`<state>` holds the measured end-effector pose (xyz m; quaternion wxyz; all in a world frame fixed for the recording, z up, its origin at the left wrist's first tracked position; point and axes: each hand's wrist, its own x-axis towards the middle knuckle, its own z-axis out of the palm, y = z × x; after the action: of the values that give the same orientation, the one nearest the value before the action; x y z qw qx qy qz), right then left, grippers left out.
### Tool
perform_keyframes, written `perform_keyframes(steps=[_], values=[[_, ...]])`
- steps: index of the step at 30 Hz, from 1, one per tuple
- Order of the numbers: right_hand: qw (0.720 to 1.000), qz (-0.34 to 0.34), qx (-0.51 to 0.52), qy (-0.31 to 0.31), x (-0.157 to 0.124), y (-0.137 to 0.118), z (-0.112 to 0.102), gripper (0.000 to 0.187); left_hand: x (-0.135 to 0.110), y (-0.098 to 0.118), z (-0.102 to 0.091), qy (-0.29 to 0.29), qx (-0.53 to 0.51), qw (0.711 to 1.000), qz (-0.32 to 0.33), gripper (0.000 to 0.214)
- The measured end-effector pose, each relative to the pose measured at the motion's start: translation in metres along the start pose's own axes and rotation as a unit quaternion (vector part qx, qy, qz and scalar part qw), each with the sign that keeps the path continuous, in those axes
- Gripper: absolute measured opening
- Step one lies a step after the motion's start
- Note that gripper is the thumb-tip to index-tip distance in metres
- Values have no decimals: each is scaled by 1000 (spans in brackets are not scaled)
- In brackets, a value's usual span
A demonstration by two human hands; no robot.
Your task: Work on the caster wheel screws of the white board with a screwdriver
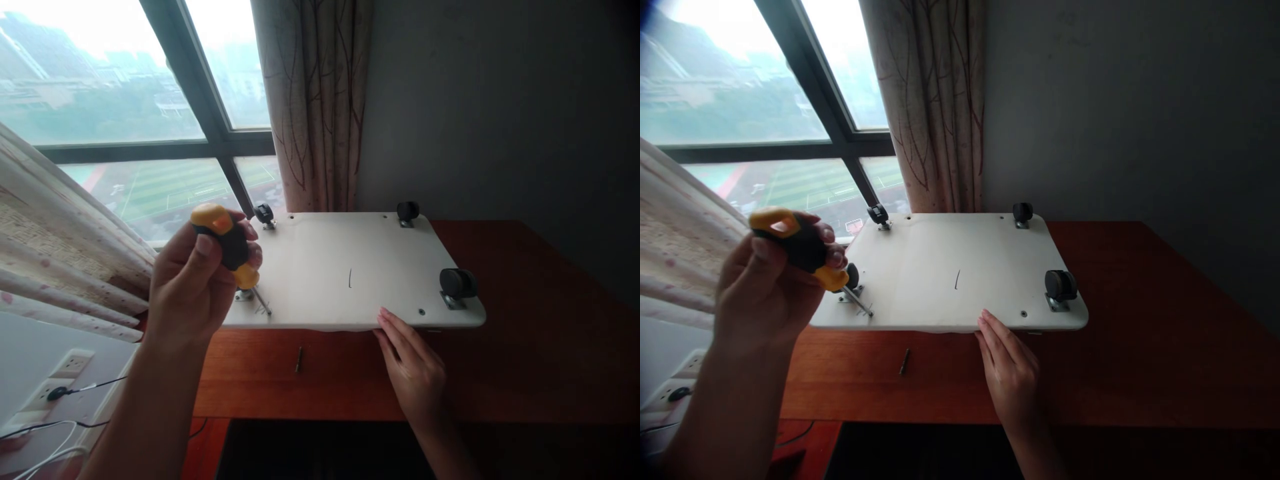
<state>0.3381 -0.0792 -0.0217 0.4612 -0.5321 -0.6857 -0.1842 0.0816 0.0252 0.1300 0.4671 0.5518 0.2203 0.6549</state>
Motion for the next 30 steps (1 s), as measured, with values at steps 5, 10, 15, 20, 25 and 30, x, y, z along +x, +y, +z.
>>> perform_keyframes(steps=[5, 10, 15, 20, 25, 30], values=[[1000, 5, 6, -3, 1, 0, 0, 36, 3, 0, -14, -35, -48, 997, -46, 39], [1000, 1, 18, 0, 1, -5, -4, 40, 5, 0, -23, -55, -60, 995, -63, 41], [977, -85, 127, -151, 5, -34, 5, 30, 13, 9, -15, -12, -70, 997, -29, 45], [916, -218, 120, -315, 15, -68, 32, 15, 27, 13, -5, 56, -59, 997, 1, 41], [861, -292, 102, -403, 21, -74, 51, 12, 34, 5, -11, 62, -35, 997, -23, 23], [851, -304, 119, -411, 40, -71, 44, 16, 43, -1, -22, 53, -38, 998, 2, 24]])
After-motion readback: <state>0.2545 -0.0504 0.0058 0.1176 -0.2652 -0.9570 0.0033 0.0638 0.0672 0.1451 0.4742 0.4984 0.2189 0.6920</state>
